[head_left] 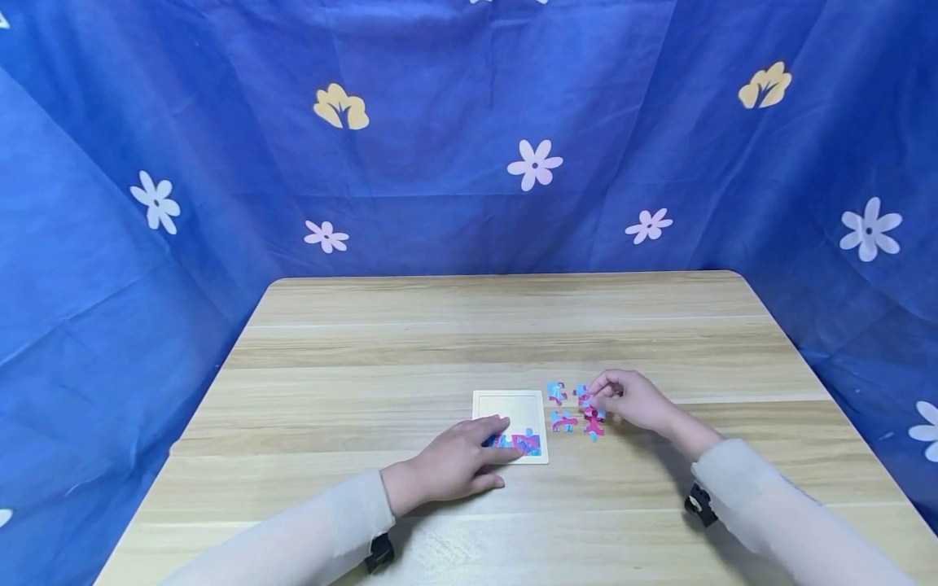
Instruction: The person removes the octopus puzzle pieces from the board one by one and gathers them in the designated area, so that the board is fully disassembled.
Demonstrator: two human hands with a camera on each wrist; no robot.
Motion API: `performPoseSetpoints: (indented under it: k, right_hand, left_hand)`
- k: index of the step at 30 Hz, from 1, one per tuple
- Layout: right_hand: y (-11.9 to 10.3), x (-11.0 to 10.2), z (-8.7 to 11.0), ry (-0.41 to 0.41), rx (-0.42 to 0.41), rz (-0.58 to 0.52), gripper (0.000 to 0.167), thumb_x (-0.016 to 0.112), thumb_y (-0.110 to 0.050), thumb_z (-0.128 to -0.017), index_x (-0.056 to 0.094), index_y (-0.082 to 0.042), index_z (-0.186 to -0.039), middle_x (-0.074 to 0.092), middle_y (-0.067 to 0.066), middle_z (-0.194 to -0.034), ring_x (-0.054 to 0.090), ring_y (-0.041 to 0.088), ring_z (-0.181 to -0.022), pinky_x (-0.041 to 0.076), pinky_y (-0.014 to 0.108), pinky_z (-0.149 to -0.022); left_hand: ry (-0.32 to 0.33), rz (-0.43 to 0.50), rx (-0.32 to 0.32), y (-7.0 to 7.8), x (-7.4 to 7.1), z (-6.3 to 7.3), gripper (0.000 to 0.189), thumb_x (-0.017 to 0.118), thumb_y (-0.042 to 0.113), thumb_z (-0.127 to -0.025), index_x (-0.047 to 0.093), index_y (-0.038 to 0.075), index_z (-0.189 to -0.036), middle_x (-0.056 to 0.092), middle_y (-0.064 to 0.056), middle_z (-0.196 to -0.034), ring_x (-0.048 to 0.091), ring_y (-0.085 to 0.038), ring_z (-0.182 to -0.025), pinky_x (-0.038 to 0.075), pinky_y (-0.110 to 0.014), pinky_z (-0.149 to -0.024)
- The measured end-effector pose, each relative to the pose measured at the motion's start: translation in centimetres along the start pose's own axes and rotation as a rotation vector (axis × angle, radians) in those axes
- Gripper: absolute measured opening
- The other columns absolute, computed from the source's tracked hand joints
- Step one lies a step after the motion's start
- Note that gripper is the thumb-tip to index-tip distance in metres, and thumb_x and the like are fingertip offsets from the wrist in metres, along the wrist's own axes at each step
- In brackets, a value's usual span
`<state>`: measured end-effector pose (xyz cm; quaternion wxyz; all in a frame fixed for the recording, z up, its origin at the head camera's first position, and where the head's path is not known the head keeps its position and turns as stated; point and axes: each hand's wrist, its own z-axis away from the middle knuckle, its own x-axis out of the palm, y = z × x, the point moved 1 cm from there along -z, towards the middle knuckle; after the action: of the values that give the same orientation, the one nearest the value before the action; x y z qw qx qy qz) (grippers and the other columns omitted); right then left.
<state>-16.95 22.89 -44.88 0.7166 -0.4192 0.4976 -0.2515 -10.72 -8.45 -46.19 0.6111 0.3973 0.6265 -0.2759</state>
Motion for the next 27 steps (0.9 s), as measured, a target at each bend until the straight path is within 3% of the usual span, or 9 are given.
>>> performPoseSetpoints:
  k: [13,27]
  right_hand:
    - [1.5,-1.8,1.3,-0.082,-0.036,-0.008,0.015,0.067,-0.005,-0.085,0.063,0.002,-0.098,0.062,0.007,-0.082,0.058,0.021,-0.071,0.053,0.030,-0.057]
    - [1.9,-2.7,2.6,-0.148,0.007,0.004,0.013,0.064,-0.001,-0.086,0.064,0.001,-0.098,0.062,0.006,-0.082,0.056,0.019,-0.071,0.049,0.025,-0.055]
  left_hand:
    - [0.039,-0.009,0.024,-0.2,0.2,0.1,0.044,0.062,0.044,-0.090,0.062,0.026,-0.130,0.046,-0.017,-0.140,0.042,-0.031,-0.130,0.037,-0.044,-0.104]
    - [0.011,-0.002,0.003,0.0,0.0,0.2,0.044,0.061,0.044,-0.091,0.060,0.026,-0.131,0.044,-0.016,-0.142,0.041,-0.030,-0.131,0.035,-0.044,-0.106]
